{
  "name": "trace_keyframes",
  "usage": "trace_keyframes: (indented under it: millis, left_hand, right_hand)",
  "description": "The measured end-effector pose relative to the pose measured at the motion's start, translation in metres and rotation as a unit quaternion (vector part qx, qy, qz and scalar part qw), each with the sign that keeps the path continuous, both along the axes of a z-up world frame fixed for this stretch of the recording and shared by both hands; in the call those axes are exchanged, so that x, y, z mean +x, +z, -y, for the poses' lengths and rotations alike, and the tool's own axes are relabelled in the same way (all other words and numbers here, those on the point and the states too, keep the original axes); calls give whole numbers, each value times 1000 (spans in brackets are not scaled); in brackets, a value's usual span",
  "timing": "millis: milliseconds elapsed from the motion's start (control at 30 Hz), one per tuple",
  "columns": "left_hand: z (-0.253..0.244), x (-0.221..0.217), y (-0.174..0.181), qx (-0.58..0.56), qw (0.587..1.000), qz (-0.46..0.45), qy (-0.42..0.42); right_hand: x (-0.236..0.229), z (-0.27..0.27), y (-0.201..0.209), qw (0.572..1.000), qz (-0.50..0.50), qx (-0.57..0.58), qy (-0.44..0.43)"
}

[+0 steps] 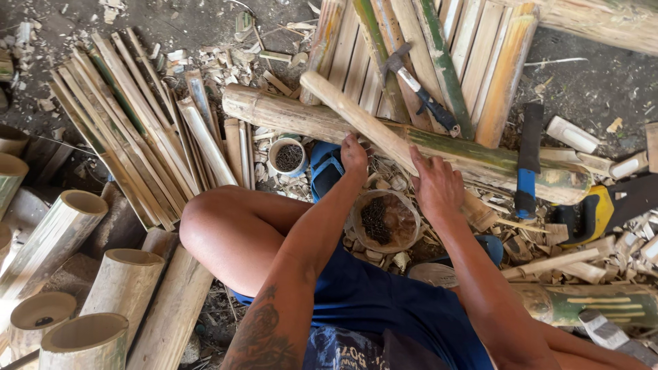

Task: The person assembles a bamboo structure by cutting bamboo strips with a hand saw and securing them with nails using a hammer. The person repeatedly positions bamboo pieces, saws them to size, and hammers nails to fasten them into a frame.

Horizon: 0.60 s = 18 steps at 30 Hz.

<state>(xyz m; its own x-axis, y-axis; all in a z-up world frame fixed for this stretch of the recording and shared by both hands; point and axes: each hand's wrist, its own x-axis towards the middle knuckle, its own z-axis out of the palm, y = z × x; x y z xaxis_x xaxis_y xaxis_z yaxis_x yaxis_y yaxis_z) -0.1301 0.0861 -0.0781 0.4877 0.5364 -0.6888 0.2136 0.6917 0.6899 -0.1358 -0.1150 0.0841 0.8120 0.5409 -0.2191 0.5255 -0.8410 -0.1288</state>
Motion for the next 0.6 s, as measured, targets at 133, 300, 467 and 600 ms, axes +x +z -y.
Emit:
trace_keyframes:
  millis: [133,300,467,600]
  left_hand:
    - [-1,-3,-7,-13,1000,14,3]
    - [-3,-3,-20,1,1000,20,-5]
    - [10,1,-23,2,999,-11,-49]
    - [29,5,-17,0,995,1,-104]
  right_hand:
    - [4,-8,4,999,36,-10,14]
    - [4,13,5,1000,3,7,-13]
    - [-8,62,-10,934,-106,210,-269]
    - [-14,101,-21,891,-93,241,-374]
